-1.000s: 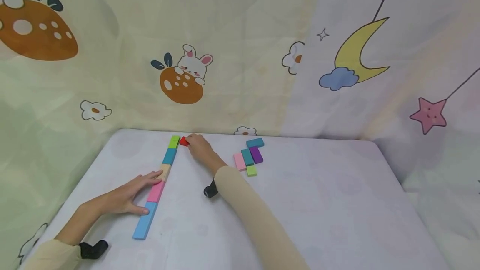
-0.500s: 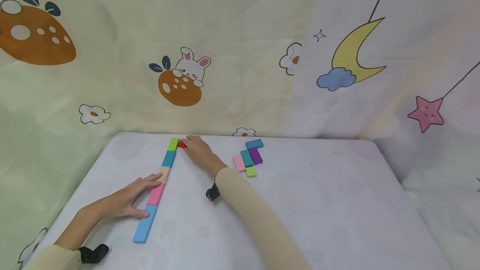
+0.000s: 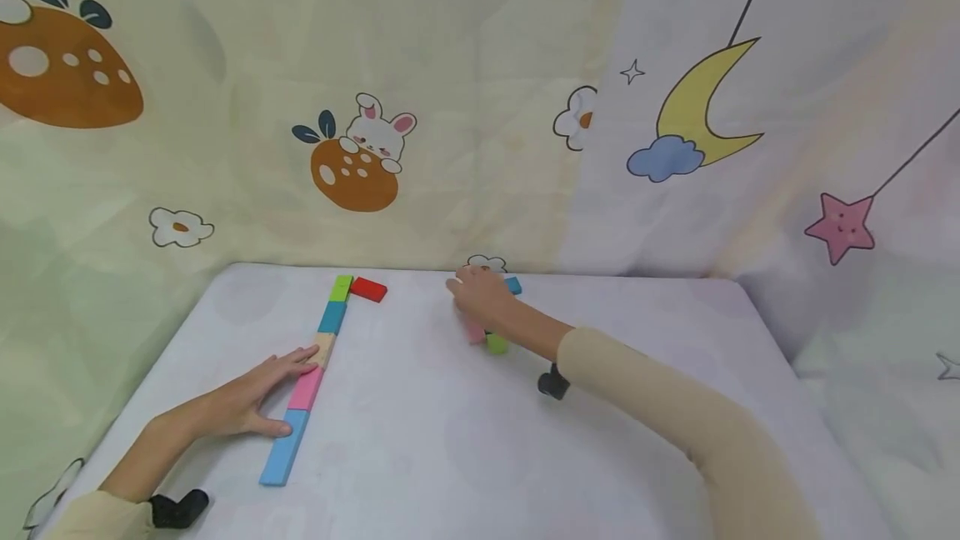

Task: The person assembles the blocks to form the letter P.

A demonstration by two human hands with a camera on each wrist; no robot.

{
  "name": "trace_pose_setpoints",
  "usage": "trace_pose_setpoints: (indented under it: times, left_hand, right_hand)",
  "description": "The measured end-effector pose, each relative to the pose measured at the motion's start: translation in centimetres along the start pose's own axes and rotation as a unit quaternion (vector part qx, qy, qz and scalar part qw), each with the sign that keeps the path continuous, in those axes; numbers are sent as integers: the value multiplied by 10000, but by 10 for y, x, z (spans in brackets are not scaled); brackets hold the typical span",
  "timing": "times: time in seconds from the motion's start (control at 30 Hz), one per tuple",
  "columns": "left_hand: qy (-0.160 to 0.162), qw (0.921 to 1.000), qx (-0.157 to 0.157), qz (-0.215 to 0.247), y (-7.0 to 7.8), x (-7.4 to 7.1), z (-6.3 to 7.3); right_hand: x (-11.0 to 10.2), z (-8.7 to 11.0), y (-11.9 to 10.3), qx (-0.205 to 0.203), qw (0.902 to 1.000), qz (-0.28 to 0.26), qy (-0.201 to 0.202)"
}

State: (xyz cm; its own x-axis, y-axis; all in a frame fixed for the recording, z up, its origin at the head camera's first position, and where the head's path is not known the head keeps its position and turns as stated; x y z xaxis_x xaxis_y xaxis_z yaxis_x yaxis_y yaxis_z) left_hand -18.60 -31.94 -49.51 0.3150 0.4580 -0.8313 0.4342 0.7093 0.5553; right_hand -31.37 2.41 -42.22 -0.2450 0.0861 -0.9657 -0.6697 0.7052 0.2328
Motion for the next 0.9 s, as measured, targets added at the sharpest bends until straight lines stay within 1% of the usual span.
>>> trace_pose_setpoints:
  times: [0.03, 0.1, 0.17, 0.23, 0.33, 0.4, 0.47, 0.57, 0.6, 0.7, 0.73, 0.8, 0.9]
  left_hand:
    - [8, 10000, 9, -11, 0, 0, 1]
    - [24, 10000, -9, -19, 0, -1, 2]
    - [22, 10000, -39, -42, 0, -1, 2]
    - [6, 9999, -63, -89, -1, 0, 3]
    - [-42, 9999, -135, -45, -2, 0, 2]
    - [-63, 9999, -145, -15, -2, 0, 2]
    - [-63, 9998, -162, 53, -2, 0, 2]
    - [-37, 9999, -101, 0, -1, 0, 2]
    - [-23, 9999, -106, -30, -1, -1, 3]
    - [-4, 9999, -92, -79, -1, 0, 3]
    - [-14, 9999, -105, -58, -1, 0, 3]
    - [-46, 9999, -129, -41, -1, 0, 2]
    - [-74, 9999, -120, -68, 0, -1, 1]
  right_hand:
    - [5, 11, 5, 158, 9999, -10, -43]
    - [15, 29, 14, 493, 9979, -177, -379]
    - [24, 43, 21, 691, 9948, -381, -643]
    - [30, 53, 27, 782, 9919, -623, -788]
    - [34, 62, 33, 669, 9900, -892, -861]
    - [36, 65, 37, 562, 9870, -1144, -982]
    - [37, 65, 41, 460, 9810, -1476, -1175]
    - [40, 63, 48, 465, 9661, -2037, -1520]
    - [41, 61, 50, 473, 9619, -2158, -1609]
    - [42, 58, 54, 543, 9546, -2346, -1756]
    - [40, 57, 55, 598, 9542, -2356, -1743]
    - [34, 52, 55, 675, 9567, -2352, -1579]
    - [19, 42, 47, 697, 9655, -2281, -1045]
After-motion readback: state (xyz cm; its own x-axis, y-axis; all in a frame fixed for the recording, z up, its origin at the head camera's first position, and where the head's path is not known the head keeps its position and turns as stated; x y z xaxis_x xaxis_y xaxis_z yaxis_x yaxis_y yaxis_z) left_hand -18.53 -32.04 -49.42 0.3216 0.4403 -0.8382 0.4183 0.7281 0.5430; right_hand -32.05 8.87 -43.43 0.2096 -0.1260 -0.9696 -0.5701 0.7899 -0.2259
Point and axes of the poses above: each hand's wrist, its own z-axis away from the middle knuckle, its own x-axis out of the palm, y = z × x, the point moved 4 cm from there along -z, towards the middle knuckle, and after that the axes turned 3 degrees about z, right-handed, at the moved point
